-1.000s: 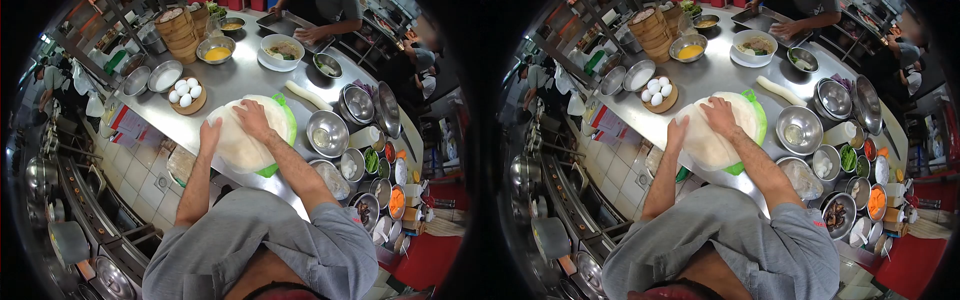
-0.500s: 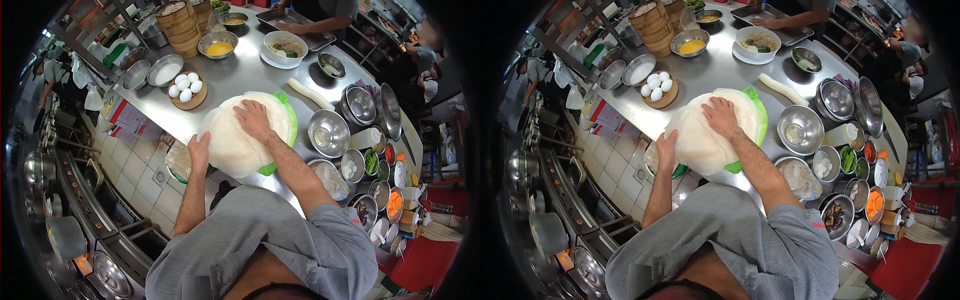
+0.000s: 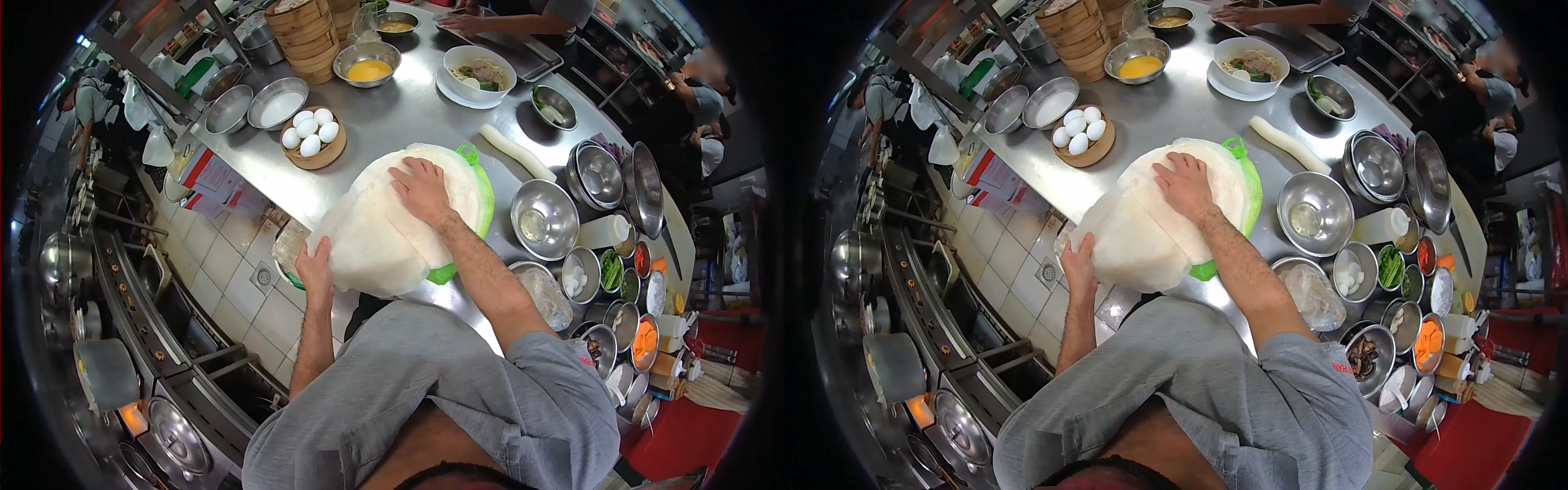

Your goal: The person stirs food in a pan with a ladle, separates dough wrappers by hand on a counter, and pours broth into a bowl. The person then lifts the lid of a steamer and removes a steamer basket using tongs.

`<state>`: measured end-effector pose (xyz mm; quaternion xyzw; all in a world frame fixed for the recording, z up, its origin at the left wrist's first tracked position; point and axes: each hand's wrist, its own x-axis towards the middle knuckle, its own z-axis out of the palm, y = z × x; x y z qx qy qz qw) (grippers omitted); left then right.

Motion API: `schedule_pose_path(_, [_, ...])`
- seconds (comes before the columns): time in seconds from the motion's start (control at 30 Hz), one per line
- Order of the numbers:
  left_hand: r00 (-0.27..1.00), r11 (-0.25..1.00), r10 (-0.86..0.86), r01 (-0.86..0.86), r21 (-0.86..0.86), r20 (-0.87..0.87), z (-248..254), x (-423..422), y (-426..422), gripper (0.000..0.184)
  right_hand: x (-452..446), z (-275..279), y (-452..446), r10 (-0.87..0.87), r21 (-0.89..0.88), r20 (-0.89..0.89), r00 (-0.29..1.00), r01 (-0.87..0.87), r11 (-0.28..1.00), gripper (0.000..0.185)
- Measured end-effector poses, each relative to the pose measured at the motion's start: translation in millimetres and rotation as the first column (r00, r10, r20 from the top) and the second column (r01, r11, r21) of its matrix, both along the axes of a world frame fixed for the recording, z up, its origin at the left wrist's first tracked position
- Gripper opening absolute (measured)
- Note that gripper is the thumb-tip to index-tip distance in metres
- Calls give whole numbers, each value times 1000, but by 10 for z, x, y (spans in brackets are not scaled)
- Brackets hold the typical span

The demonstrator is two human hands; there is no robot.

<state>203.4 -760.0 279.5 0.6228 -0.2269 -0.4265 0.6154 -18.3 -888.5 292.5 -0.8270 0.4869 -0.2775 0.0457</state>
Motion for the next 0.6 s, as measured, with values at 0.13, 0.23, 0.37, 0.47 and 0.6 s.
schedule_pose_path(0.13, [1000, 1000, 5, -5, 10, 28, 10, 13, 114, 35, -5, 6, -8, 4, 16, -3, 1000, -4, 1000, 28])
schedule_pose_path(0.23, [992, 998, -38, 43, -34, 116, 22, -49, 116, 34, 5, 13, -3, 4, 22, -10, 1000, -4, 1000, 28])
schedule_pose_path(0.37, [953, 976, -217, 207, -67, -211, 556, -137, -136, 41, -50, -20, -35, 44, 55, 89, 995, -49, 997, 30])
schedule_pose_path(0.47, [717, 806, -557, 343, -482, -420, 907, -187, -297, 54, -125, 86, 139, 78, 83, 192, 978, -96, 992, 33])
schedule_pose_path(0.6, [895, 878, -425, 444, -178, 135, 476, -310, -207, 67, -289, 77, 551, 18, 196, 44, 999, -27, 980, 36])
